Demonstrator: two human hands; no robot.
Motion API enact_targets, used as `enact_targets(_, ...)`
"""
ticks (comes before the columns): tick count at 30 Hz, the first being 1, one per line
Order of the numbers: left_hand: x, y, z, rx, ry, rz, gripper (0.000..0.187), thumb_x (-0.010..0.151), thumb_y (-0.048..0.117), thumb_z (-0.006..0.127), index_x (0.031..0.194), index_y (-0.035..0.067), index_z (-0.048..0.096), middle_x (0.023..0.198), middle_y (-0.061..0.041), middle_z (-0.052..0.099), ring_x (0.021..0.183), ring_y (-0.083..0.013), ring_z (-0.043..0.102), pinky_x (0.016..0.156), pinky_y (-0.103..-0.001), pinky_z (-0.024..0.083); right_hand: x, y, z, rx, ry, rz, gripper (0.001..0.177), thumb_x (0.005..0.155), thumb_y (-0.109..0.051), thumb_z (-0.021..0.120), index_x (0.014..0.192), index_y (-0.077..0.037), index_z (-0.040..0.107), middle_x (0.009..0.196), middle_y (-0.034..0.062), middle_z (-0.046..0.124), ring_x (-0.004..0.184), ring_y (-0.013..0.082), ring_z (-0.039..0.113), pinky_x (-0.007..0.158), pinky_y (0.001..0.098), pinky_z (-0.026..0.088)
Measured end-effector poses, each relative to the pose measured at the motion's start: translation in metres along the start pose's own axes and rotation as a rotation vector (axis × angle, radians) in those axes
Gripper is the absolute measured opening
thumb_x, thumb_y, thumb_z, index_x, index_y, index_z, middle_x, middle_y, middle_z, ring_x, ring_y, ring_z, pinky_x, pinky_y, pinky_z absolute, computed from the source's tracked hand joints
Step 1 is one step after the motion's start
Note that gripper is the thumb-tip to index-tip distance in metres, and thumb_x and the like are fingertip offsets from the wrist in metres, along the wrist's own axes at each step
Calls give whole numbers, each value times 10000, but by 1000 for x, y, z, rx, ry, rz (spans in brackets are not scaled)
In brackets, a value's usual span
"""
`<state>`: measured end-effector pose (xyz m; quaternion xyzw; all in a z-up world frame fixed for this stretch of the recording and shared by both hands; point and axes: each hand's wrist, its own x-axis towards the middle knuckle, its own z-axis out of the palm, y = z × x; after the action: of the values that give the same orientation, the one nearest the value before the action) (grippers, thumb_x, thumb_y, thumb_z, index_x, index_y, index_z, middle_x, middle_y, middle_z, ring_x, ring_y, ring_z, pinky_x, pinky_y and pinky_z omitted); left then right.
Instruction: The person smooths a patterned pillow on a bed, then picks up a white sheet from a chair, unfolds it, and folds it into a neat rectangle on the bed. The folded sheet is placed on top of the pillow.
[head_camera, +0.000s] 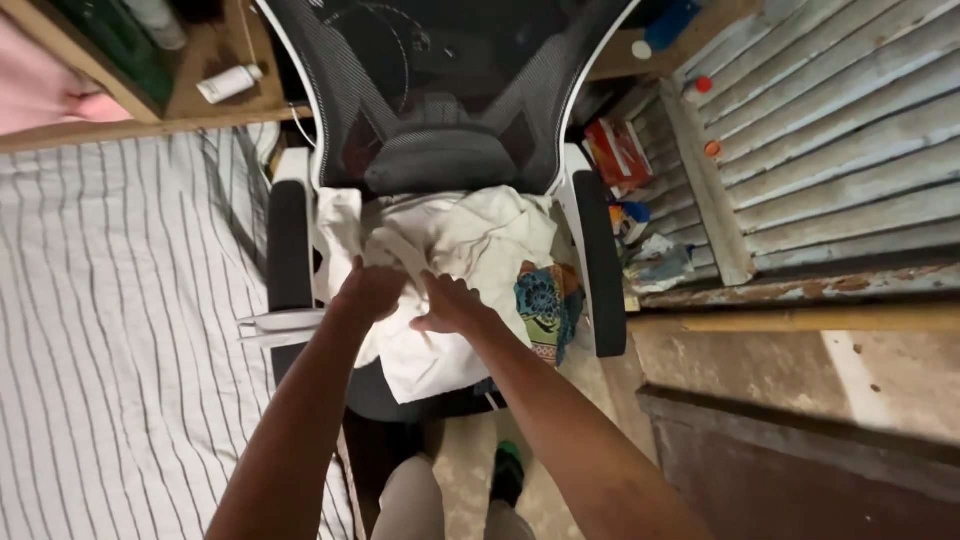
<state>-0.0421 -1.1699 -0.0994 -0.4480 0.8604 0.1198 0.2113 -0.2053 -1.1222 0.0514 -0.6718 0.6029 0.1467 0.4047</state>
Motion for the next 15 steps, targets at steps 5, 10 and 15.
enact_targets(5,-28,9,-79,-74,50,-24,511,958,433,640,1451,395,510,1285,13,675,1240,-211,639,1117,-545,435,-55,-48,-41,210,131,-100,862,822,-438,792,1478,-53,388,1343,297,561,1280,557,530,1025,716,435)
enact_targets(10,-46,7,-132,-309,186,-77,575,853,623,650,1344,333,577,1241,8,689,1237,-206,644,1075,-530,511,-49,-35,-30,554,312,-291,547,774,-329,797,1168,9,626,1098,265,722,1119,479,662,909,608,533)
enact_targets(15,-109,19,-217,-619,196,-132,463,843,263,648,1304,248,683,1114,-180,761,1157,-338,699,985,-510,573,-97,-50,-62,532,425,-110,337,788,-311,713,1074,-136,736,1001,122,768,1052,324,726,882,479,581)
